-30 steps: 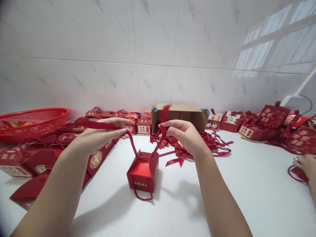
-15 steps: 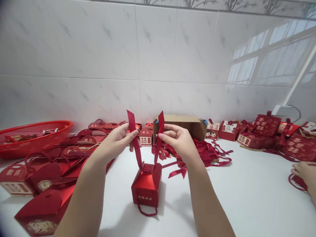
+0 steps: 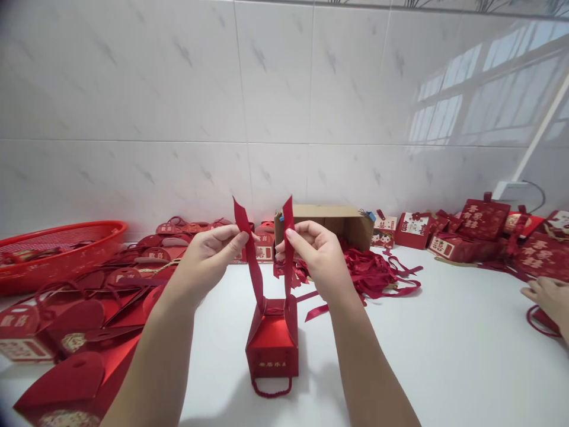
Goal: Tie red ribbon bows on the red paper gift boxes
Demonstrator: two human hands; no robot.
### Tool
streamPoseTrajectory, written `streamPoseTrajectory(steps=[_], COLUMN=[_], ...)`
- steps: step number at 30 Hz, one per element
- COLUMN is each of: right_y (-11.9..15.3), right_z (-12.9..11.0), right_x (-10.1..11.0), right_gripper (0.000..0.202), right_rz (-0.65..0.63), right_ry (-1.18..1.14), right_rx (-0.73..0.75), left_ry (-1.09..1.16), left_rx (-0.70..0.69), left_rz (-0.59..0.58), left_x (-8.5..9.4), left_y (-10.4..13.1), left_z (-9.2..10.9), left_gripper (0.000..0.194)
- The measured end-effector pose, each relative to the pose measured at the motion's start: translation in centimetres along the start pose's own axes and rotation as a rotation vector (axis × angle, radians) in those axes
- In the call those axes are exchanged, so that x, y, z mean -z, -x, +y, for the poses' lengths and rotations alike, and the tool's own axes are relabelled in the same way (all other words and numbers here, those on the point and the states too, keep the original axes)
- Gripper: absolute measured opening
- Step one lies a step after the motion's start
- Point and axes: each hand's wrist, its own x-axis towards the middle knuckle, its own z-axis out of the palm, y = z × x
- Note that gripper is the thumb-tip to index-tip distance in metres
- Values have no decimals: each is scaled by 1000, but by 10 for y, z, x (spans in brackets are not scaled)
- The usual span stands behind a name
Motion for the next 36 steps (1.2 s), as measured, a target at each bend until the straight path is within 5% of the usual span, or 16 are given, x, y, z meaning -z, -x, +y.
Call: streamPoseTrajectory(steps=[4,14,20,30,36], right_y=[3,9,7,6,3], right_z=[2,0,4,7,14], right_x=[-8,-12,-15,-14,-10], right_gripper=[19,22,20,26,16], right_rz=[-4,-155,-102,-87,-146], right_ry=[92,152,148,64,-29], right_rx=[-12,42,73,-11,-54], left_ry=[4,116,134,-67,-18], left_rx=[-34,45,48,-184,-245], left_rz=[-106,-69,-86,35,-30], left_x=[-9,-14,-15,-14,-12], left_y=[2,1,1,1,1], left_z=[0,-9,-7,-8,-9], left_gripper=[18,37,33,11,16])
